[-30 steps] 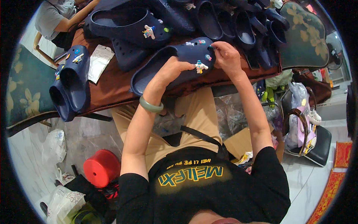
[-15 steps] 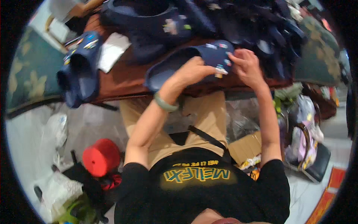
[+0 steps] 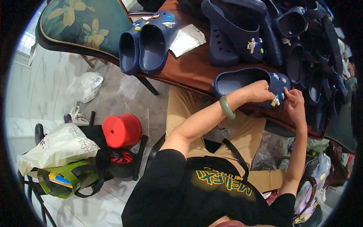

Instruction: Attaching decorative charms to the holes of blue clogs.

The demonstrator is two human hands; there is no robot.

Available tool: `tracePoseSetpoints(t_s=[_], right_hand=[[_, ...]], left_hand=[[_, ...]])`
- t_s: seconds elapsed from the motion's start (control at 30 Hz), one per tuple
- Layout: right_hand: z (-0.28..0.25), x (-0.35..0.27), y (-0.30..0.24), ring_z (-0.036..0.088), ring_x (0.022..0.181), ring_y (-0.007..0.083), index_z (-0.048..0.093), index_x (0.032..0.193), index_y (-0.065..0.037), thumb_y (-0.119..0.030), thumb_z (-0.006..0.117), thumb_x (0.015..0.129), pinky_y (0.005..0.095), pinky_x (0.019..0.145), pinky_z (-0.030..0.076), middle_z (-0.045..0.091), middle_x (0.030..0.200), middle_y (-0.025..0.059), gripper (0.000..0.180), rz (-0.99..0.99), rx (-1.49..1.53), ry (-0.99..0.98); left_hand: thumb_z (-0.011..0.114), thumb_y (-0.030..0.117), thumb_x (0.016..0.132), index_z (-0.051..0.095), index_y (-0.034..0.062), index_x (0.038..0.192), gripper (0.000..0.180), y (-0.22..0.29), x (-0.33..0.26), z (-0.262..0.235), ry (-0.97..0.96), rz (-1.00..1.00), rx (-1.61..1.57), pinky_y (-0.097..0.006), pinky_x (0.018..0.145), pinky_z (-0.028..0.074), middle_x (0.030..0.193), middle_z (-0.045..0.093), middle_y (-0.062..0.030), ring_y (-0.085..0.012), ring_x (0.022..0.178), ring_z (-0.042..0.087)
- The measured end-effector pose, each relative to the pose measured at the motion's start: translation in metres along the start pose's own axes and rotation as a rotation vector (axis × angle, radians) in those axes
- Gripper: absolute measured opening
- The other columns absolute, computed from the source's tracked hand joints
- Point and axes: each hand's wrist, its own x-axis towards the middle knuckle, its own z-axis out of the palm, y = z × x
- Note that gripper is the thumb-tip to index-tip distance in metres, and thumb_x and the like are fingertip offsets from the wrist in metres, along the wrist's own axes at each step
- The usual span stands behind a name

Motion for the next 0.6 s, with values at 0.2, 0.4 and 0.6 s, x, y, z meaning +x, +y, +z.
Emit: tracePoseSetpoints(t_s=[0.2,0.4,0.6], right_hand=[[0.008,-0.007,0.001,0.056,0.094,0.0241,0.064,0.114,-0.003,0.004,0.057,0.074,0.0353,0.086,0.042,0.059,0.099,0.0092,0.041,-0.186,-0.247,0.113],[0.041,-0.018,0.034,0.058,0.104,0.0146,0.060,0.120,0.001,-0.007,0.053,0.093,0.0258,0.091,0.043,0.060,0.118,0.0072,0.029,0.461,0.870,0.589],[0.101,-0.027,0.048,0.058,0.102,0.0165,0.061,0.115,0.001,-0.006,0.053,0.093,0.0273,0.092,0.043,0.063,0.108,0.0072,0.025,0.298,0.510,0.600]], left_hand=[[0.069,0.021,0.076,0.067,-0.0033,0.080,0.025,0.004,-0.002,-0.002,0.049,-0.059,-0.078,-0.030,0.058,0.044,0.069,0.063,-0.0032,-0.0118,0.064,0.056],[0.068,0.030,0.072,0.064,-0.0057,0.077,0.036,0.021,-0.052,-0.014,0.136,0.094,0.136,-0.033,0.062,0.044,0.063,0.058,-0.0130,-0.0162,0.064,0.057],[0.069,0.013,0.077,0.060,0.0005,0.116,0.042,0.085,-0.180,-0.069,0.188,0.072,-0.411,-0.030,0.092,0.044,0.109,0.064,-0.0064,-0.0148,0.100,0.058]])
